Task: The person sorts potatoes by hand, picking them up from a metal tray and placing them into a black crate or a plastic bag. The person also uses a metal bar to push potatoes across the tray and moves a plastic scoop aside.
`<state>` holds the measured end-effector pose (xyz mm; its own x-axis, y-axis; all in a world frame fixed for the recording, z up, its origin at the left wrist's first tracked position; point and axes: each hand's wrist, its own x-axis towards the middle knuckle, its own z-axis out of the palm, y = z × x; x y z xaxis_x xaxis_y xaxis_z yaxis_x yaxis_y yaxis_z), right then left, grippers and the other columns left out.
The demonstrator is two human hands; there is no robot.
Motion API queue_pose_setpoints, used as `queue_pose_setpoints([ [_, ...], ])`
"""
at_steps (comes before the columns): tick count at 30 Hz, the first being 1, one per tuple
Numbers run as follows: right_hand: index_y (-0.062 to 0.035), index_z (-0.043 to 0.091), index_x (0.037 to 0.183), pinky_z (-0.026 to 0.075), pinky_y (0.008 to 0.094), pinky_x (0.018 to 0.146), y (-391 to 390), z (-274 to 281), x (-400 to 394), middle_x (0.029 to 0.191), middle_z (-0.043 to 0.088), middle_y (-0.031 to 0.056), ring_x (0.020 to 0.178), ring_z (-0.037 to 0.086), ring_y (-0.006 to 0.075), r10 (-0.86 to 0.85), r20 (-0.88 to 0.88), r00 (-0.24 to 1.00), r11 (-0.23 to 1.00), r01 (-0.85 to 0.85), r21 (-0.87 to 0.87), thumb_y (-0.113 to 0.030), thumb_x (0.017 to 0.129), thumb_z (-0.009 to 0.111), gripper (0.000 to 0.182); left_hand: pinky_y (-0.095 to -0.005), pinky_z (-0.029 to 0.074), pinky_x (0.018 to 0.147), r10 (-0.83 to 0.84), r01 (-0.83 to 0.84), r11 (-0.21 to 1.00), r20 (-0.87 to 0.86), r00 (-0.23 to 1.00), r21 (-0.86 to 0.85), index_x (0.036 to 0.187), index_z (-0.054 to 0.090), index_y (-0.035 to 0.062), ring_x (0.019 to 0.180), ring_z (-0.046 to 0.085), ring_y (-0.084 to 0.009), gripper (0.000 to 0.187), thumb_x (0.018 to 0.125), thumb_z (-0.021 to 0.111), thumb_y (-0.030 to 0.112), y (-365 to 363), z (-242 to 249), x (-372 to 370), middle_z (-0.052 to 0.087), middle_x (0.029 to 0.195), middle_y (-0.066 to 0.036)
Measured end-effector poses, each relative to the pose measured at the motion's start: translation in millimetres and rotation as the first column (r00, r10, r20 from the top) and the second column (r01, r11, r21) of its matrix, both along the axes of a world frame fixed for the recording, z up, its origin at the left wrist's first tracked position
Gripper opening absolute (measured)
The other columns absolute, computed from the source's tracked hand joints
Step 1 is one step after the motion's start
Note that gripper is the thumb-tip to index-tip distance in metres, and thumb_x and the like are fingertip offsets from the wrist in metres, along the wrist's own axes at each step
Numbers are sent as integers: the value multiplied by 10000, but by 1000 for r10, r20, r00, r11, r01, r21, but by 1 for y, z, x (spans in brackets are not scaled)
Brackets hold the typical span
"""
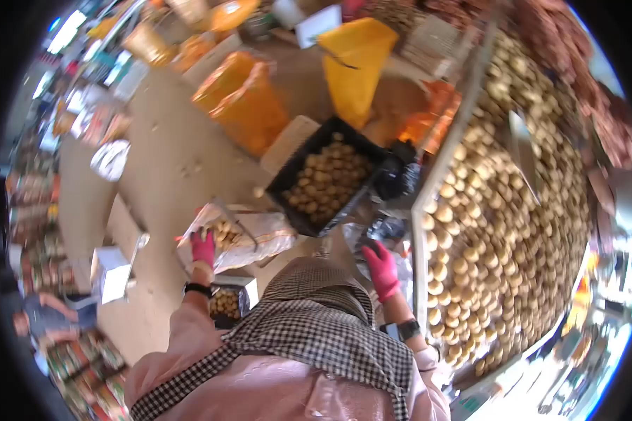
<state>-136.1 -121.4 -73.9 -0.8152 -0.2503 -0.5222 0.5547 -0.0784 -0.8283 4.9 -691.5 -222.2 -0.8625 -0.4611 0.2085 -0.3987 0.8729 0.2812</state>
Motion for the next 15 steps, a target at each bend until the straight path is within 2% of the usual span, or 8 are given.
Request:
queue_pose_setpoints([
  [1, 27, 564, 1312, 543, 306, 859, -5, 21, 3, 1127, 683, 118, 978, 668, 180, -5, 59, 998, 990, 14, -143, -131, 973, 595, 376, -370, 383, 1087, 225, 28, 780, -322, 920, 625, 1430, 454, 87, 1311, 460, -251, 514, 970, 595, 269, -3, -32, -13, 493, 1415, -141],
  [3, -14, 565, 1332, 531, 345, 890, 8, 16, 20, 1221, 661, 135, 1019, 660, 193, 306, -268, 914, 884, -167, 437, -237, 943, 650, 457, -380, 380, 1088, 39, 81, 801, -187, 982, 594, 1416, 459, 52, 1291, 465, -272, 489, 970, 585, 207, 61, 47, -48, 493, 1401, -142],
  [4, -42, 579, 1324, 534, 356, 876, 7, 31, 25, 1196, 667, 127, 994, 662, 198, 76, -78, 994, 964, -54, 259, -284, 926, 669, 474, -391, 377, 1088, -74, 103, 865, -78, 994, 491, 1401, 465, 17, 1272, 471, -294, 465, 969, 575, 145, 120, 103, -117, 492, 1386, -144],
  [5, -48, 597, 1296, 537, 357, 860, 14, 44, 31, 1158, 674, 138, 967, 664, 208, 75, -264, 962, 944, 16, 329, -281, 924, 667, 444, -364, 398, 1077, -292, 302, 904, -78, 953, 303, 1364, 499, -12, 1286, 475, -257, 406, 974, 551, 83, 155, 130, -149, 487, 1402, -149],
  [7, -59, 608, 1267, 533, 349, 842, 33, 54, 49, 1043, 699, 144, 943, 666, 214, -90, -371, 924, 944, 198, 264, -241, 911, 659, 403, -346, 411, 1069, -367, 429, 587, -247, 897, 687, 1340, 524, -24, 1292, 491, -233, 386, 958, 547, 25, 231, 145, -192, 507, 1402, -142],
  [10, -58, 617, 1238, 526, 326, 856, 97, 94, 100, 1014, 690, 120, 952, 667, 184, -380, -588, 715, 726, 624, 290, -163, 892, 669, 366, -339, 421, 1059, -750, 709, 386, -247, 613, 590, 1308, 554, -29, 1291, 503, -215, 355, 954, 539, -7, 345, 184, -207, 533, 1390, -122],
  [12, -57, 618, 1235, 528, 315, 841, 151, 97, 147, 1032, 678, 109, 940, 671, 187, -540, -727, 425, 406, 887, 217, -54, 857, 686, 384, -337, 453, 1020, -851, 719, 204, -243, 466, 664, 1252, 599, -20, 1208, 575, -238, 320, 937, 547, -1, 412, 208, -193, 587, 1322, -116],
  [15, -43, 609, 1205, 457, 399, 997, 256, 92, 247, 1190, 621, 152, 1144, 568, 336, -437, -833, 340, -295, 821, 489, -69, 817, 689, 397, -353, 477, 989, -964, 743, 5, -194, 181, 669, 1201, 625, -5, 1136, 622, -263, 309, 896, 577, 3, 489, 231, -166, 640, 1218, -139],
])
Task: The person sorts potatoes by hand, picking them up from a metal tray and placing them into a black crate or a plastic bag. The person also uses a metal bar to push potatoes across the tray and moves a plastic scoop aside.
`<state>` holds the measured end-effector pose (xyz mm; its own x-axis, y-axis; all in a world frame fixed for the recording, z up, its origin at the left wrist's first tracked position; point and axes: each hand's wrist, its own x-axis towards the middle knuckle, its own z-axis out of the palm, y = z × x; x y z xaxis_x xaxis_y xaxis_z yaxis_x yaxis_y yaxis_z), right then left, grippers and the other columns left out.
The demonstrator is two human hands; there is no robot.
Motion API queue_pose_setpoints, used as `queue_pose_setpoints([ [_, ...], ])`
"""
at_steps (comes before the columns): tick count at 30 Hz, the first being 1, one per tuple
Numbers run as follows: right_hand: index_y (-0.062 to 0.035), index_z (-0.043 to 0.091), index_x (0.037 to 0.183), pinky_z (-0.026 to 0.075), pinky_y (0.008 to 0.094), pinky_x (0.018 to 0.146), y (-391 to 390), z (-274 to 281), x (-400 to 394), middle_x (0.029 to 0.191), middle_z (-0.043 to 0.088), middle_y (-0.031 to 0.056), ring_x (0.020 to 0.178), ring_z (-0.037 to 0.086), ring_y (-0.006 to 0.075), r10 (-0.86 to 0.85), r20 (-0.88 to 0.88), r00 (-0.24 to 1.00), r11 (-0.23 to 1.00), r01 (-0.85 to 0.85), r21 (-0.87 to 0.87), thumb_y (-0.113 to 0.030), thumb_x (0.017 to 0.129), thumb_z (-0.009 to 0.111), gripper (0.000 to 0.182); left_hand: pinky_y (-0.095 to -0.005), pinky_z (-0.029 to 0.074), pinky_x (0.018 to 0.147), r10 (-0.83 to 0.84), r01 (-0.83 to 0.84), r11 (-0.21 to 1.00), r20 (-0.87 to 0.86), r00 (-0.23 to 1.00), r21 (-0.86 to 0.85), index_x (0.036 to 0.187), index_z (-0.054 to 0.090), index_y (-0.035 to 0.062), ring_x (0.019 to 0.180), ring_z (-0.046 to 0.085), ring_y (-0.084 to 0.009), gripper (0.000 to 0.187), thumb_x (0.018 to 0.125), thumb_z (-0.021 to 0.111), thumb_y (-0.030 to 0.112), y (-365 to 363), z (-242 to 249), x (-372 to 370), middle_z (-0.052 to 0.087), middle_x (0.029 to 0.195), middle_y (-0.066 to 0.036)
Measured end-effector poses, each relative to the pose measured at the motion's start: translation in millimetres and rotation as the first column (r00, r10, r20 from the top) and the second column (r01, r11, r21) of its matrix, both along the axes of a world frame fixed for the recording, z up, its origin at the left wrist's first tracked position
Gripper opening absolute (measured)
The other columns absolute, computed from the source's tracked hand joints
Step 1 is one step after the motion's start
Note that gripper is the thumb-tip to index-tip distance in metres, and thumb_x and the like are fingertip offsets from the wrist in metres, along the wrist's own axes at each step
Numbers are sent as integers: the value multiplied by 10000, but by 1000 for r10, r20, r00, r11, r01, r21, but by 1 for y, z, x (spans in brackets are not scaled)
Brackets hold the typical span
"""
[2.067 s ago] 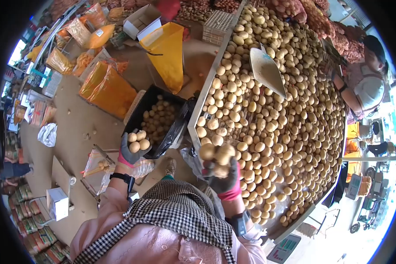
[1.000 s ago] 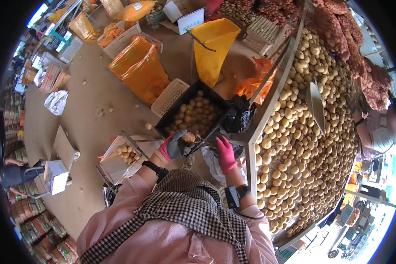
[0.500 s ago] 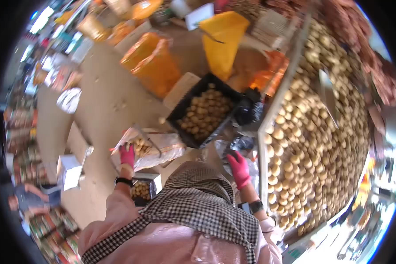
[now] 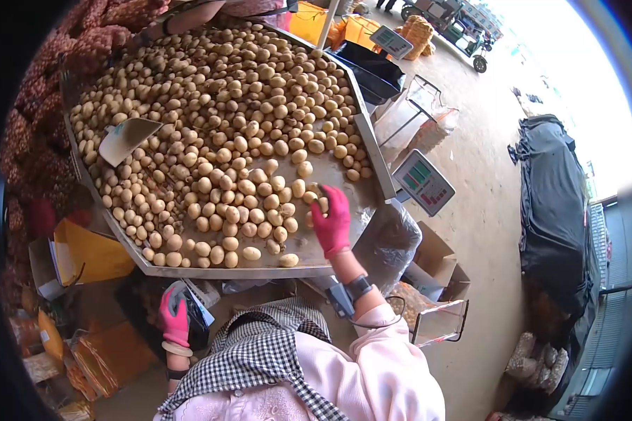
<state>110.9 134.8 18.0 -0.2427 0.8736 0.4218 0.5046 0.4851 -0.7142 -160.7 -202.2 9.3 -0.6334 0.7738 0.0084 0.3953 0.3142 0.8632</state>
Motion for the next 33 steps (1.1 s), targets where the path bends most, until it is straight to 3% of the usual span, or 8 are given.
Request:
queue_pose_setpoints([
  [4, -83, 446, 1424, 349, 472, 1099, 116, -56, 104, 1438, 455, 178, 1353, 387, 387, -496, 425, 757, 842, 540, 21, -355, 775, 750, 766, -382, 517, 918, -312, 313, 950, -97, 945, -10, 1121, 651, 23, 1050, 638, -342, 278, 844, 656, 43, 82, 3, 47, 665, 1107, -163],
  [8, -141, 493, 1366, 457, 445, 958, 154, -35, 119, 1262, 552, 124, 1218, 507, 331, -292, 822, 489, 870, 493, 16, -382, 781, 763, 688, -386, 520, 906, -528, 526, 847, -11, 849, -81, 1124, 656, 30, 1043, 642, -335, 289, 838, 681, 64, 130, 11, 84, 670, 1091, -157],
  [12, -96, 509, 1307, 514, 450, 859, 164, -47, 140, 1122, 595, 134, 1076, 581, 332, -218, 729, 648, 957, 287, 30, -364, 759, 776, 666, -362, 527, 894, -637, 626, 770, -120, 761, -120, 1139, 654, 35, 1011, 654, -326, 289, 850, 655, 38, 144, 14, 99, 665, 1093, -152],
  [15, -47, 524, 1275, 504, 433, 919, 98, -38, 150, 1187, 609, 172, 1098, 601, 340, -171, 459, 872, 938, 287, -195, -341, 736, 780, 665, -369, 532, 870, -549, 545, 830, -6, 836, -118, 1106, 662, 34, 992, 654, -327, 242, 869, 663, 82, 142, 20, 98, 673, 1072, -147],
  [17, -16, 527, 1285, 493, 408, 961, 30, -46, 166, 1213, 614, 185, 1112, 610, 339, -183, 383, 905, 935, 281, -216, -342, 725, 785, 697, -366, 529, 878, -404, 425, 891, 148, 903, -161, 1109, 659, 26, 998, 659, -309, 236, 877, 655, 73, 132, 9, 92, 675, 1071, -141],
  [22, -41, 507, 1340, 493, 423, 939, -74, -49, 181, 1190, 615, 181, 1097, 606, 350, -194, 406, 893, 895, 330, -299, -314, 738, 771, 712, -357, 527, 885, -395, 408, 908, 129, 909, -93, 1112, 658, 24, 1014, 667, -291, 230, 886, 652, 60, 126, 0, 87, 680, 1074, -133],
  [29, -167, 386, 1458, 520, 450, 832, -55, -68, 146, 1132, 559, 150, 1054, 617, 337, -195, 561, 804, 822, 446, -354, -392, 783, 735, 792, -360, 537, 858, -497, 497, 862, 21, 867, -99, 1114, 661, 28, 992, 672, -300, 231, 888, 657, 79, 140, 16, 90, 686, 1060, -139],
  [33, -145, 357, 1467, 525, 451, 823, -33, -64, 122, 1191, 531, 176, 1047, 624, 359, -220, 575, 788, 772, 501, -392, -414, 802, 727, 807, -359, 539, 849, -513, 514, 853, 35, 858, -93, 1114, 662, 32, 989, 671, -305, 232, 888, 658, 83, 139, 15, 91, 685, 1044, -142],
])
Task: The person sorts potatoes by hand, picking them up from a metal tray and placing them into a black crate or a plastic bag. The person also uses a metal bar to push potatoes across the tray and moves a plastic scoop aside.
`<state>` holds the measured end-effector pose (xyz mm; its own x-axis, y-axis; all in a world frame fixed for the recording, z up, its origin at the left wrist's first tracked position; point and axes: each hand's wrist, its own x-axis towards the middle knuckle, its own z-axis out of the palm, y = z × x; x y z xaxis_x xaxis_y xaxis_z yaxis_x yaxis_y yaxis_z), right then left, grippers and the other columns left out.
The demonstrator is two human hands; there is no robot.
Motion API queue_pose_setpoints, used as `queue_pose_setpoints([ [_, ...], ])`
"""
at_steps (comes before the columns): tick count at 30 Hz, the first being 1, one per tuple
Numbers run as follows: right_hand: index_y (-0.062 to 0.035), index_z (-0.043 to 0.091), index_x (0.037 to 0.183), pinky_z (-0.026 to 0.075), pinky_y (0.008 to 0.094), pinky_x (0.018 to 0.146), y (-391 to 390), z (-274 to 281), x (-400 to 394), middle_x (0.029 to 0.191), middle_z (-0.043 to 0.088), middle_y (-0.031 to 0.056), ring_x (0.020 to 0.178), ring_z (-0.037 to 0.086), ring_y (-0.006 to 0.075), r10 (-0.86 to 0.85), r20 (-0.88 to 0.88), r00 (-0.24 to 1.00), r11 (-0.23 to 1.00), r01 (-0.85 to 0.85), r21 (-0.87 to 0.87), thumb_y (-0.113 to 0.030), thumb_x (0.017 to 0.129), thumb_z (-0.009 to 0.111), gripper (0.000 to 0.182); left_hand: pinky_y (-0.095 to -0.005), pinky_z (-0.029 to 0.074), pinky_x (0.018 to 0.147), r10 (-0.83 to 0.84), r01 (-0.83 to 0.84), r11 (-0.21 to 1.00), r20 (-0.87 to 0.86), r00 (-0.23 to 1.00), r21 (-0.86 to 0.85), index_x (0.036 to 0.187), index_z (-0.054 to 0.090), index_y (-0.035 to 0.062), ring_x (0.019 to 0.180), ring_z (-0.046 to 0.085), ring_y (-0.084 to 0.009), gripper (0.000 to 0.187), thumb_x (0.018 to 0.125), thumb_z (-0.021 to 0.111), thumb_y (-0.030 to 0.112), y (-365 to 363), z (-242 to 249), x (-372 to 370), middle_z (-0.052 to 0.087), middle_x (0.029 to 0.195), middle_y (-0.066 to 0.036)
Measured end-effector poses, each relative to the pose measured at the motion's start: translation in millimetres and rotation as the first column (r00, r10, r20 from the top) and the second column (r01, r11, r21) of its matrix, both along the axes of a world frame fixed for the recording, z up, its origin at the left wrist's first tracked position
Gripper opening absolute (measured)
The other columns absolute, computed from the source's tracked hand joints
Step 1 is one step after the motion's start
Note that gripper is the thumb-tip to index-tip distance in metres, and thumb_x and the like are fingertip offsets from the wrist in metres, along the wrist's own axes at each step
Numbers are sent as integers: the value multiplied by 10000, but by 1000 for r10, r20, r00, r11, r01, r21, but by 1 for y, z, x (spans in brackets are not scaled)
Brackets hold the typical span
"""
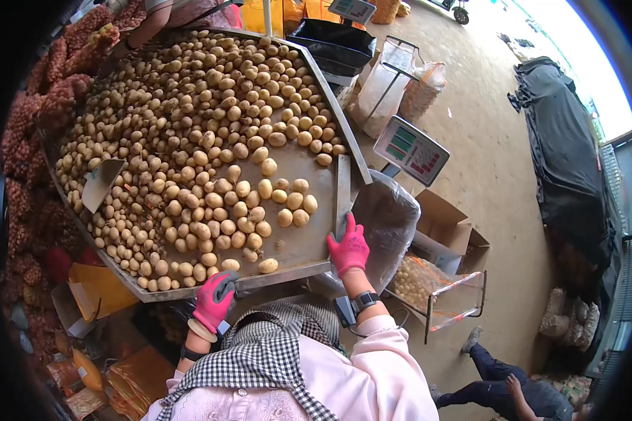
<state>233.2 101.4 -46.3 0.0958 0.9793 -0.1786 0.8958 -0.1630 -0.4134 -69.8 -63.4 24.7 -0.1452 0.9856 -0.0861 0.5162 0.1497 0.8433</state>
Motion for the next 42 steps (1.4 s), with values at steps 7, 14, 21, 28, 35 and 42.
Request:
queue_pose_setpoints([
  [7, -72, 421, 1411, 512, 458, 870, 12, -13, 12, 1288, 532, 167, 1051, 621, 354, 172, -254, 952, 977, -132, 167, -339, 866, 690, 664, -362, 540, 848, 92, -91, 996, 44, 995, -28, 1118, 663, 35, 986, 672, -300, 236, 885, 659, 67, -7, -10, -7, 685, 1047, -138],
  [14, -68, 531, 1294, 425, 464, 1005, 62, 21, -14, 1289, 545, 176, 1223, 500, 365, 401, 17, 916, 830, -371, 416, -284, 798, 732, 578, -428, 492, 941, 283, -269, 958, -187, 941, 100, 1128, 662, 71, 1095, 612, -333, 273, 858, 678, 106, 0, -30, -28, 645, 1152, -136],
  [21, -150, 589, 1249, 432, 459, 1019, 134, 26, -150, 1377, 496, 174, 1228, 498, 392, 763, -26, 646, 598, -690, 406, -218, 798, 714, 474, -513, 321, 1132, 336, -363, 928, -606, 721, 82, 1485, 385, 165, 1338, 357, -433, 794, 784, 745, 261, 69, -61, -37, 370, 1464, -229],
  [28, -112, 583, 1237, 455, 448, 1013, 187, -19, -127, 1383, 488, 192, 1215, 507, 411, 739, -209, 640, 666, -648, 369, -113, 794, 695, 457, -561, 346, 1087, 131, -181, 983, -615, 778, -19, 1470, 418, 245, 1348, 343, -437, 736, 794, 707, 281, 101, -57, 15, 351, 1502, -187],
  [35, -74, 582, 1242, 550, 329, 802, 175, -4, -92, 1181, 622, 125, 1023, 646, 266, 523, -478, 706, 853, -440, 282, -115, 778, 708, 483, -537, 379, 1058, 172, -178, 983, -555, 814, 44, 1407, 501, 205, 1327, 385, -397, 641, 798, 699, 239, 101, -46, 18, 387, 1486, -159],
  [42, -93, 587, 1261, 480, 384, 970, 152, -2, -88, 1245, 591, 144, 1157, 573, 330, 644, -345, 683, 760, -519, 392, -103, 802, 692, 471, -529, 362, 1072, 189, -129, 980, -521, 833, 150, 1340, 575, 173, 1328, 400, -390, 531, 818, 675, 192, 85, -35, 10, 475, 1413, -153],
])
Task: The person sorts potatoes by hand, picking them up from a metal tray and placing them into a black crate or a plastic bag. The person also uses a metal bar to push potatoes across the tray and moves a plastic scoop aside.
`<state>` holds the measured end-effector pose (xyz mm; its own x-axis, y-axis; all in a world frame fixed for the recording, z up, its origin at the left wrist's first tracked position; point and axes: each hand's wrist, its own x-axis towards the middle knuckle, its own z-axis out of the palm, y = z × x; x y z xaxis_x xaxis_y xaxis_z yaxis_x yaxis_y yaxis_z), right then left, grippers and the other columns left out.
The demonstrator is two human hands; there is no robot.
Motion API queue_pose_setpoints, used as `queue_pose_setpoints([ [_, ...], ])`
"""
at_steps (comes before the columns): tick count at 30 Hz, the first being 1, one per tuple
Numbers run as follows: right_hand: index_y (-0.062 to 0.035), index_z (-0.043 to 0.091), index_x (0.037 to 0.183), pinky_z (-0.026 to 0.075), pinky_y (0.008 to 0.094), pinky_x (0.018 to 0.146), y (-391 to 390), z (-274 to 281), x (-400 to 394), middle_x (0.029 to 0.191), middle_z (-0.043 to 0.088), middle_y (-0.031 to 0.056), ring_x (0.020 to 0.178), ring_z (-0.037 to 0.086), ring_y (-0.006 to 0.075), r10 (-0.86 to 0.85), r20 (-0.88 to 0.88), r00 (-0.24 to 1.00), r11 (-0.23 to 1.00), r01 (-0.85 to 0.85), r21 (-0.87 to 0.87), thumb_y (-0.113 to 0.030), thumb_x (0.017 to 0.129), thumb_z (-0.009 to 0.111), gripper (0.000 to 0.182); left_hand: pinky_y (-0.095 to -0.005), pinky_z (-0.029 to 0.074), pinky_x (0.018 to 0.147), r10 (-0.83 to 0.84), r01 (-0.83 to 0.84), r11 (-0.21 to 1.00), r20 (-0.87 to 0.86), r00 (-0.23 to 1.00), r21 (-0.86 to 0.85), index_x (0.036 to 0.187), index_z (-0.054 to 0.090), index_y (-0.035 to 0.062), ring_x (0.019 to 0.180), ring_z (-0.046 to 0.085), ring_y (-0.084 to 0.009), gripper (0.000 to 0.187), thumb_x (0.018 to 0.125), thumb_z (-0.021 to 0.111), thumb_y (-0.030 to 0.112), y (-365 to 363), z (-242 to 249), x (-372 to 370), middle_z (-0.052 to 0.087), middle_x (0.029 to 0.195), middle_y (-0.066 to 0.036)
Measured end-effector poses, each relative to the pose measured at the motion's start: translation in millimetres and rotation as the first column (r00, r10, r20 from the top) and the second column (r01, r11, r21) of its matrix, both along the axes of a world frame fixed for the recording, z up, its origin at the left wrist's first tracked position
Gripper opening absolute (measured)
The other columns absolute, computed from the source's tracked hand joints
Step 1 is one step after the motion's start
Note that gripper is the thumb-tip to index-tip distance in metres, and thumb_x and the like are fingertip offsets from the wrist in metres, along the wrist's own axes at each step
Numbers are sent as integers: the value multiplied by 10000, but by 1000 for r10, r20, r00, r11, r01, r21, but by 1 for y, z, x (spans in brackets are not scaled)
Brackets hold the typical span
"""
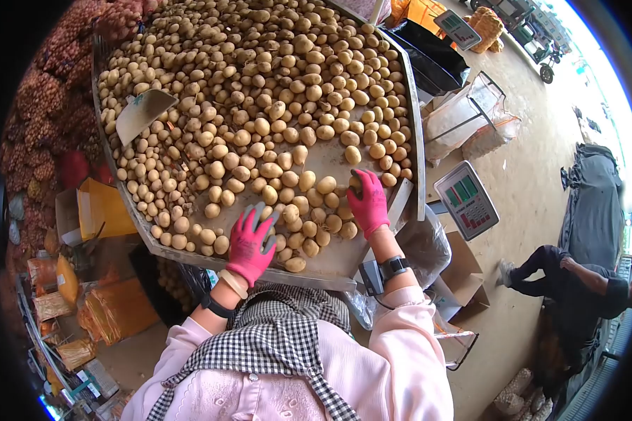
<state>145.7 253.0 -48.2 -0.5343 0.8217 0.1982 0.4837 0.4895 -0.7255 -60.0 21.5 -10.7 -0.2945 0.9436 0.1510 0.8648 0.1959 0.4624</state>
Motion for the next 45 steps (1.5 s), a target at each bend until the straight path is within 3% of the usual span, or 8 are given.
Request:
queue_pose_setpoints([
  [2, -116, 594, 1257, 435, 446, 1026, -2, -7, -2, 1301, 558, 173, 1209, 518, 386, 36, 101, 994, 999, -39, 26, -121, 816, 685, 451, -550, 315, 1093, -259, 261, 965, -126, 958, -6, 1315, 592, 183, 1356, 376, -365, 498, 824, 658, 225, 18, 10, 7, 447, 1441, -142],
  [7, -139, 600, 1256, 435, 473, 1009, -10, -12, -5, 1335, 539, 180, 1219, 500, 389, 36, 221, 975, 974, -84, 212, -179, 830, 691, 438, -537, 342, 1055, -338, 309, 934, -168, 926, -177, 1225, 625, 174, 1303, 411, -347, 415, 817, 659, 244, 45, -9, 1, 480, 1379, -127],
  [11, -117, 583, 1269, 414, 472, 1050, -12, 13, -23, 1350, 523, 187, 1241, 480, 403, -107, 348, 931, 969, 20, 244, -126, 835, 685, 446, -525, 387, 1011, -141, 131, 963, -27, 990, -236, 1220, 619, 172, 1298, 417, -343, 432, 808, 682, 283, 6, -7, -10, 496, 1347, -126],
  [17, -91, 603, 1233, 457, 414, 1021, -3, 38, -143, 1283, 583, 138, 1207, 535, 339, 426, 42, 904, 900, -428, 88, -119, 847, 665, 392, -486, 406, 1036, -21, 24, 996, 40, 999, -87, 1258, 598, 145, 1306, 441, -361, 464, 809, 694, 212, -34, -11, -16, 524, 1327, -127],
  [23, -150, 636, 1165, 504, 426, 935, 23, 16, -235, 1177, 587, 132, 1171, 526, 365, 281, 641, 715, 869, -473, 146, -96, 828, 636, 342, -486, 439, 1011, 308, -313, 948, -79, 948, -64, 1266, 594, 138, 1235, 494, -358, 472, 815, 697, 232, -41, -6, -59, 513, 1331, -151],
  [30, -181, 640, 1155, 545, 435, 880, 3, 34, -251, 1269, 522, 134, 1214, 499, 358, 195, 811, 551, 878, -466, 105, -144, 782, 718, 383, -465, 482, 983, 481, -451, 750, -70, 874, -483, 1409, 457, 195, 1204, 534, -357, 659, 820, 741, 280, -16, 3, -109, 469, 1352, -152],
  [41, -170, 615, 1137, 499, 457, 920, 18, -7, -197, 1195, 517, 156, 1134, 506, 379, 170, 584, 794, 924, -334, 185, -169, 751, 737, 405, -471, 522, 933, 373, -276, 749, 38, 927, -603, 1230, 553, 171, 1147, 584, -376, 482, 782, 733, 172, -18, -12, -120, 500, 1305, -164],
  [45, -106, 585, 1108, 480, 469, 935, 12, 16, -196, 1182, 514, 182, 1120, 504, 391, 215, 293, 932, 956, -263, 132, -124, 761, 698, 366, -466, 506, 947, 303, -195, 782, 88, 949, -591, 1194, 620, 179, 1150, 573, -371, 425, 787, 737, 218, -20, 11, -105, 522, 1289, -140],
])
